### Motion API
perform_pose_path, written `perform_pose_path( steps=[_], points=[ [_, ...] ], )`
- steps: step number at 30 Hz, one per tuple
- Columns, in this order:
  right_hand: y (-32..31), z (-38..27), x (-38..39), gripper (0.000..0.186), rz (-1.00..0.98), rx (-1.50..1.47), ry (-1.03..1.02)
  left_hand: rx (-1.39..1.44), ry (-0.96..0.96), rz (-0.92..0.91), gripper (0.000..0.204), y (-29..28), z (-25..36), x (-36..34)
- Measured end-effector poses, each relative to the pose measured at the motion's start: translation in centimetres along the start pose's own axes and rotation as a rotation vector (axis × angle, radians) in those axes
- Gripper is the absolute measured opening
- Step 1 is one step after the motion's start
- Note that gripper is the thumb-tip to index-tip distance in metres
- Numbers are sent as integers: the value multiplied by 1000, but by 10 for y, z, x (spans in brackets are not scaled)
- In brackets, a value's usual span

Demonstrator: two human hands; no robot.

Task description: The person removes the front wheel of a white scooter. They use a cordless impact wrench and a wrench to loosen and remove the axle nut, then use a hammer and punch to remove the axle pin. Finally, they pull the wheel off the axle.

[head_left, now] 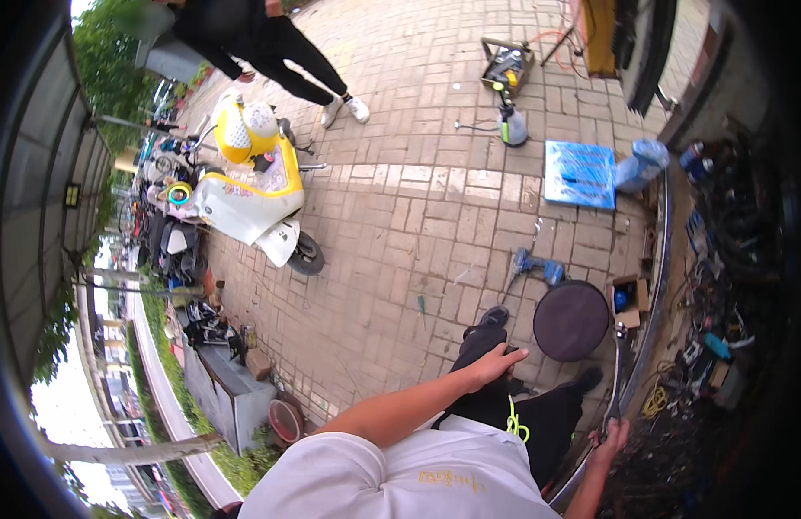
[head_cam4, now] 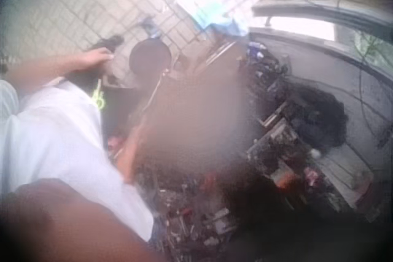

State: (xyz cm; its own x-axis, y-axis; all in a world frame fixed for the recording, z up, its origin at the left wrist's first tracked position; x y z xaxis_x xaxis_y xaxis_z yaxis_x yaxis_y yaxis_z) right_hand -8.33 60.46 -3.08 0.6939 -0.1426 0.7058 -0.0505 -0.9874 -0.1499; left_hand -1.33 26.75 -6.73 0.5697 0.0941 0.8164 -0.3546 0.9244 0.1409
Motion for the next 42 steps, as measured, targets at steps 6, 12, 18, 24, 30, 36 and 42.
perform_pose_path(
  steps=[6,12,18,24,30,36,42],
  points=[
    [197,-38,30,37,-691,441,-174,664,184,27,46,-39,1,23],
    [290,-14,75,54,-1133,1111,-306,1122,209,402,17,-77,-44,54],
    [337,-5,21,51,-823,1266,-176,1512,131,558,17,-210,-112,74],
    [396,-47,16,40,-582,1581,-246,1423,128,775,12,-363,-218,156],
    [547,-38,60,28,-902,1768,-179,1486,-74,1183,19,-308,-345,209],
    [668,-29,87,29,-1063,1885,-364,1688,-514,1093,14,-139,-379,201],
    [755,-12,104,32,-1268,1994,-517,1662,-561,1062,19,-50,-296,174]
  ],
)
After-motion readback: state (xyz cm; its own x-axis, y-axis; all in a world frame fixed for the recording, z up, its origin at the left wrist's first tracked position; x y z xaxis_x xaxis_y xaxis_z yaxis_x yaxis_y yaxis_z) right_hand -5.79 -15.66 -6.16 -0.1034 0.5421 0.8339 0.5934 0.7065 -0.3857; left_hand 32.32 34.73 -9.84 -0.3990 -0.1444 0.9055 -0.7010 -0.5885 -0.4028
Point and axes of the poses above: each hand's wrist, its own x-axis away from the middle knuckle, its own y-axis out of the palm, z = x × y, the point moved 1 cm from there along -x, towards the middle knuckle, and after that the axes turned 6 degrees about y, right-handed, at the moved point
